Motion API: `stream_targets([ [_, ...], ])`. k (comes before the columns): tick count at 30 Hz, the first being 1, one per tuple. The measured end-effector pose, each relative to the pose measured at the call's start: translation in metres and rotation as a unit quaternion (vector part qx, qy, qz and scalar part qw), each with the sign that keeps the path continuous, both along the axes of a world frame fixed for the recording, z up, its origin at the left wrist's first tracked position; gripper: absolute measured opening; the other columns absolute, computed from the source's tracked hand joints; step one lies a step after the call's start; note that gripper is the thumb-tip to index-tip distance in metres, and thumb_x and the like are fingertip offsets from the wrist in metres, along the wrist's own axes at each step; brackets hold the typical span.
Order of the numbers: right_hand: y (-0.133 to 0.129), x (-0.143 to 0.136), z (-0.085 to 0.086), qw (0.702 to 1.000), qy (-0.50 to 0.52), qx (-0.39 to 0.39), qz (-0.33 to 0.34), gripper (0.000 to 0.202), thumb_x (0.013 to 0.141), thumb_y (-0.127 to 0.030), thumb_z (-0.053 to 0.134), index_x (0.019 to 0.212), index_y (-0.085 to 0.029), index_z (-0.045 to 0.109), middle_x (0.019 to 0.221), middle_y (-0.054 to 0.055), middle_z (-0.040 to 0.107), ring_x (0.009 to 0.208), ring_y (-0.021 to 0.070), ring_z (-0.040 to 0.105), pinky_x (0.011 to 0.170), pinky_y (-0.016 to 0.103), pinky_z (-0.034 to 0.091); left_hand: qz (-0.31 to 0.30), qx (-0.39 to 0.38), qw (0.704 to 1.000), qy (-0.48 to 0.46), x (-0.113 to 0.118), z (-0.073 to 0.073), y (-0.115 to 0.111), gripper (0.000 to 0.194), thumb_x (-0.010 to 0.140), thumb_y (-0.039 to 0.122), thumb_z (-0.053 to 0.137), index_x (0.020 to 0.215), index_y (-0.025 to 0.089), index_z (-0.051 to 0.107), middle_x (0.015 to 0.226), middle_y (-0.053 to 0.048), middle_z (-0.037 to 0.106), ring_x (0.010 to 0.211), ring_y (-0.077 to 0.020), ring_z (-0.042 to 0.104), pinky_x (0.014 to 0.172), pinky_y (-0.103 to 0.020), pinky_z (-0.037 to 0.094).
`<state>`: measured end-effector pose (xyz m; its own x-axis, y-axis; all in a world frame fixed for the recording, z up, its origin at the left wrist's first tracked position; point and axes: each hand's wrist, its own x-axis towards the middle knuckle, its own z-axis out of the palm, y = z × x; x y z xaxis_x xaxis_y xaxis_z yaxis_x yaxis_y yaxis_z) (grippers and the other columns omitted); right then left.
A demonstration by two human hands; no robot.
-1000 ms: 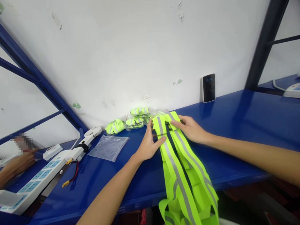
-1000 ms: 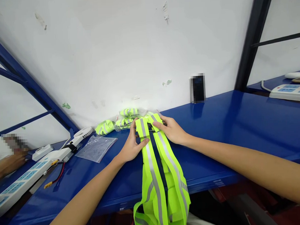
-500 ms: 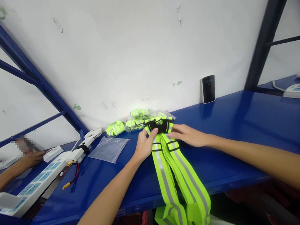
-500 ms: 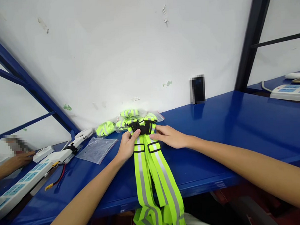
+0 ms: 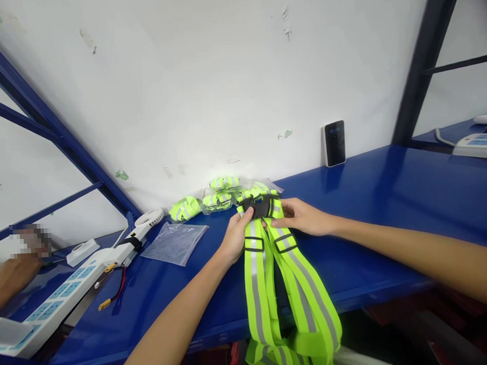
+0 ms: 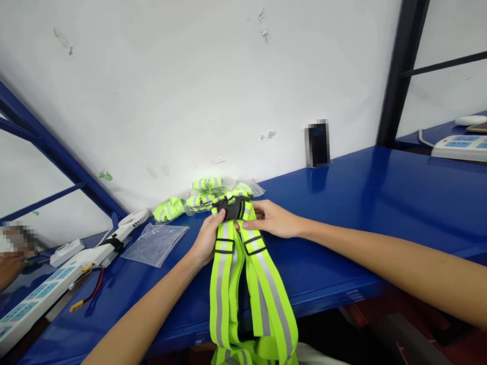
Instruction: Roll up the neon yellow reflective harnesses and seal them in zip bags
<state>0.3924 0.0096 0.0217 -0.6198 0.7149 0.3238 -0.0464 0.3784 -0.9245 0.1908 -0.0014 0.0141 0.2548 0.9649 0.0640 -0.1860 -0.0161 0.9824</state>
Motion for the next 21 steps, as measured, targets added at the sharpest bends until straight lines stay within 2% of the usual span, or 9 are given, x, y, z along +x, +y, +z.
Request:
stream_targets([
  [4, 0.0, 0.0, 0.001, 0.999, 0.027, -0.006, 0.039, 0.027, 0.083, -0.041, 0.066, 0.088, -0.014, 0.068, 0.09, 0.005, 0.073, 0.093, 0.0245, 0.067, 0.09, 0.04, 0.05, -0.023, -0.019, 1.0, -0.009, 0.003, 0.002, -0.005, 0.048, 0.076, 0.059, 0.067, 0.071, 0.011, 0.065, 0.059, -0.006, 0.068, 0.048, -0.0152, 0.061, 0.05, -0.025, 0.047],
  [10, -0.003, -0.003, 0.001, 0.998, 0.027, -0.061, 0.011, 0.026, 0.08, -0.038, 0.07, 0.088, -0.013, 0.071, 0.082, 0.005, 0.074, 0.067, 0.0183, 0.066, 0.072, 0.033, 0.054, -0.033, -0.002, 0.999, 0.016, 0.001, 0.0, -0.003, 0.044, 0.079, 0.057, 0.066, 0.086, 0.014, 0.062, 0.064, -0.003, 0.068, 0.05, -0.0148, 0.063, 0.05, -0.024, 0.049],
  [17, -0.001, -0.005, -0.009, 0.998, 0.026, -0.038, -0.037, 0.025, 0.08, -0.035, 0.07, 0.096, -0.015, 0.07, 0.083, 0.004, 0.074, 0.077, 0.0235, 0.069, 0.075, 0.037, 0.055, -0.019, 0.049, 0.996, 0.072, 0.004, -0.002, -0.005, 0.044, 0.084, 0.06, 0.057, 0.09, 0.017, 0.053, 0.061, -0.001, 0.063, 0.05, -0.0145, 0.059, 0.048, -0.024, 0.047],
  [21, -0.002, -0.006, -0.01, 0.998, 0.055, -0.026, -0.018, 0.023, 0.084, -0.032, 0.065, 0.102, -0.018, 0.07, 0.085, 0.004, 0.075, 0.08, 0.0246, 0.07, 0.079, 0.041, 0.056, -0.09, 0.059, 0.994, 0.002, 0.0, -0.005, -0.008, 0.039, 0.083, 0.044, 0.057, 0.111, 0.02, 0.047, 0.066, 0.001, 0.061, 0.054, -0.0165, 0.058, 0.053, -0.03, 0.052],
])
